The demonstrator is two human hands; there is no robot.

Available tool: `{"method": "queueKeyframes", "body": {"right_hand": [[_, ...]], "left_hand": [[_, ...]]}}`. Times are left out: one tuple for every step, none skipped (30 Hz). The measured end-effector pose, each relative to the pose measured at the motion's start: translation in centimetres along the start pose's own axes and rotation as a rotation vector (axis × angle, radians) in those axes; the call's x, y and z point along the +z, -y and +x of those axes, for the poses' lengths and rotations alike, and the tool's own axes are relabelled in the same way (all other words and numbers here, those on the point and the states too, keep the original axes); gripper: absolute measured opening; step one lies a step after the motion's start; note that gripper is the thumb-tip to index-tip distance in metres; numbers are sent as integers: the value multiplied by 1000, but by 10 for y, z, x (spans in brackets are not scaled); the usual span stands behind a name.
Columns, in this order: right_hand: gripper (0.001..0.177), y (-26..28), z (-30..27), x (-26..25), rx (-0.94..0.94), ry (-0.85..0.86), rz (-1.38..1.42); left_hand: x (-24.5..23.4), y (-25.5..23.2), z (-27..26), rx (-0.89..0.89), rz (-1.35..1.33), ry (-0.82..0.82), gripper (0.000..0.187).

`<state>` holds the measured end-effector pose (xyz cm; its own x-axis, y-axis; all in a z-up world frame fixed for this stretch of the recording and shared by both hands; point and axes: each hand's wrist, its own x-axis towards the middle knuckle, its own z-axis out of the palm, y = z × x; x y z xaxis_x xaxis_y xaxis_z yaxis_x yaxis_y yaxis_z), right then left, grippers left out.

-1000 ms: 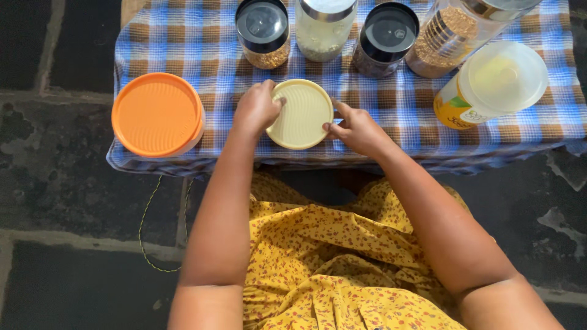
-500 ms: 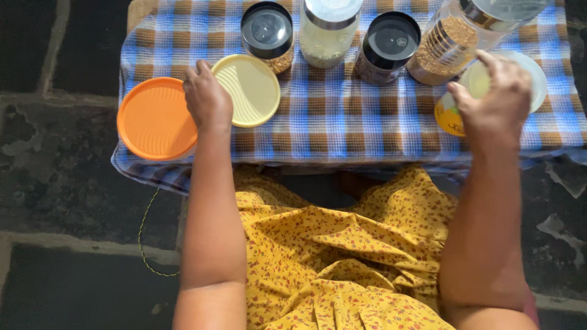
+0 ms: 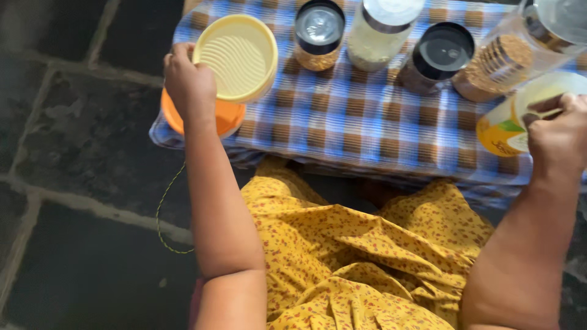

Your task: The person sits at a low table and portions dry grains and seeds from several large storage jars into smaller plastic containers. They open and close lids, pour contents, and stack the filled containers on the table.

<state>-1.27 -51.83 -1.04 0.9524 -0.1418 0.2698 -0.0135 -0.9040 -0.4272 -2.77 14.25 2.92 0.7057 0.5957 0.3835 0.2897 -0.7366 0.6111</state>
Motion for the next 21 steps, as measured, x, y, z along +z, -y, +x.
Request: {"method": "queueKeyframes", "body": {"right_hand": [[18,-8,4,11,-1,2,66],[22,-16,8,22,-2,6,132],[21,-26,9,32,-20,-4,207],[20,-35,10,43,-35,-11,279],[19,-47,10,50,-18,17,317],[20,-57,10,57,-1,48,357],[21,-67,12,60,26,80,392],[23,-74,15,64,51,117,421],[25,-80,17,65,83,156,444],[28,-80,26,70,99,201,464],[31,-80,30,72,114,230,481],[35,-79,35,72,123,245,483],[38,-78,36,70,124,250,471],[42,-75,34,68,108,209,447],[42,-69,33,61,96,185,410],[42,-62,31,53,84,162,374],[42,-54,29,43,74,138,337],[53,-43,28,35,8,102,363],[64,-32,23,28,-53,65,386],[75,-19,19,23,-114,29,408],[84,-9,15,17,-154,-116,6]], "left_hand": [[-9,4,3,-45,47,-12,27],[-17,8,5,-91,94,-24,25],[-26,15,7,-142,143,-36,24],[-32,21,9,-169,173,-52,24],[-32,26,8,-197,199,-59,24],[-33,31,7,-225,224,-66,24],[-32,34,6,-258,238,-42,25],[-30,35,5,-292,252,-18,26],[-26,35,5,-321,264,11,26],[-25,35,5,-323,284,18,28],[-22,33,4,-322,302,30,30],[-20,30,4,-321,319,41,31],[-16,25,2,-236,311,-5,34],[-13,18,1,-151,303,-50,36],[-11,10,0,-64,292,-98,39],[-7,0,-1,-7,272,-86,42],[-3,-12,-4,52,251,-74,45],[2,-26,-8,110,230,-62,49],[5,-41,-13,141,189,-3,48],[9,-55,-18,172,149,56,48],[14,-71,-24,205,105,120,48]]}}
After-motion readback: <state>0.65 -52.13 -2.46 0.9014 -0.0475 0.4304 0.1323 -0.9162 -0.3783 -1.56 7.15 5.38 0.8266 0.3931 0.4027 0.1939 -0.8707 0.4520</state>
